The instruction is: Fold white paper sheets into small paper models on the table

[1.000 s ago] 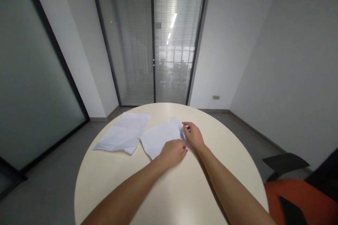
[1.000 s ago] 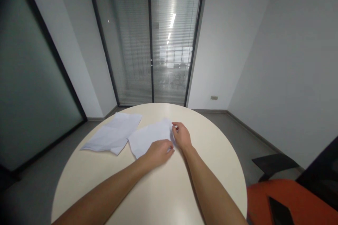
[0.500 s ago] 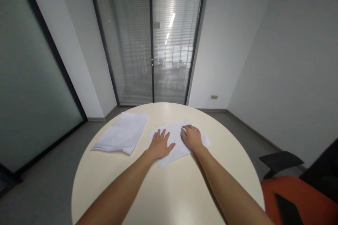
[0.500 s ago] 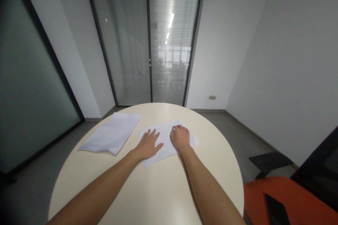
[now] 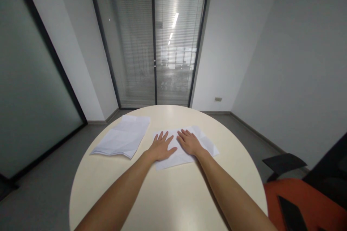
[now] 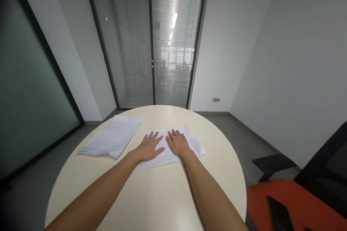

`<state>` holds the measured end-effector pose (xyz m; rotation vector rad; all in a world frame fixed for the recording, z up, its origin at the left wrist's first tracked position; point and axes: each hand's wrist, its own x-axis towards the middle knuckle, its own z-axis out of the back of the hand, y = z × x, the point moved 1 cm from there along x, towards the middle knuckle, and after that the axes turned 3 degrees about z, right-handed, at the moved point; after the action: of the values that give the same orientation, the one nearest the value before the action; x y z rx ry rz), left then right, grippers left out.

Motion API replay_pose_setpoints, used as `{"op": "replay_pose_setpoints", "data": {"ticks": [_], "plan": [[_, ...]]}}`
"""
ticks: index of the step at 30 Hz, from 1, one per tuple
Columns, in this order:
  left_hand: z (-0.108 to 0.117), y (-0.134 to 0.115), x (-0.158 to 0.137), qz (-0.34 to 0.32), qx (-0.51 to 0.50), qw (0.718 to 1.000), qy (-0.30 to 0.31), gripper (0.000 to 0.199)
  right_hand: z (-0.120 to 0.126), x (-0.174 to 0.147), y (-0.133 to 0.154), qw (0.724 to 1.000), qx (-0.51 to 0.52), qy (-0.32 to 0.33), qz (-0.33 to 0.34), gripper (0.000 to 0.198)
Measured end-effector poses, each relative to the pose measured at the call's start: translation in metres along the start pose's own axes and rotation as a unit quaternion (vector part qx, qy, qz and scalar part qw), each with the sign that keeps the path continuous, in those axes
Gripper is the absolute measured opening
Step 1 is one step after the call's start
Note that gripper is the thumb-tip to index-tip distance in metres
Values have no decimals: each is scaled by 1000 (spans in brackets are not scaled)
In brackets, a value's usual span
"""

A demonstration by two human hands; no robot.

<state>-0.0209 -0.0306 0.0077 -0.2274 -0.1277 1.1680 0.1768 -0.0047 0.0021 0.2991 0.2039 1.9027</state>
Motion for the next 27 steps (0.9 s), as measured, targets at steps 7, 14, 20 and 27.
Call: {"op": "replay_pose_setpoints", "data": {"ticks": [7, 14, 20, 27], "plan": [[3, 8, 0, 13, -2, 1000, -9, 75, 8, -2, -33, 991, -46, -22, -127, 62], [4, 25, 3, 107, 24, 993, -47, 73, 6, -5, -26, 992, -49, -12, -118, 72], [2, 38, 7, 138, 23, 989, -44, 72, 3, -6, -20, 993, -34, -5, -109, 77], [5, 38, 7, 110, 49, 989, -80, 66, 3, -9, -12, 996, -32, 6, -82, 77]]}}
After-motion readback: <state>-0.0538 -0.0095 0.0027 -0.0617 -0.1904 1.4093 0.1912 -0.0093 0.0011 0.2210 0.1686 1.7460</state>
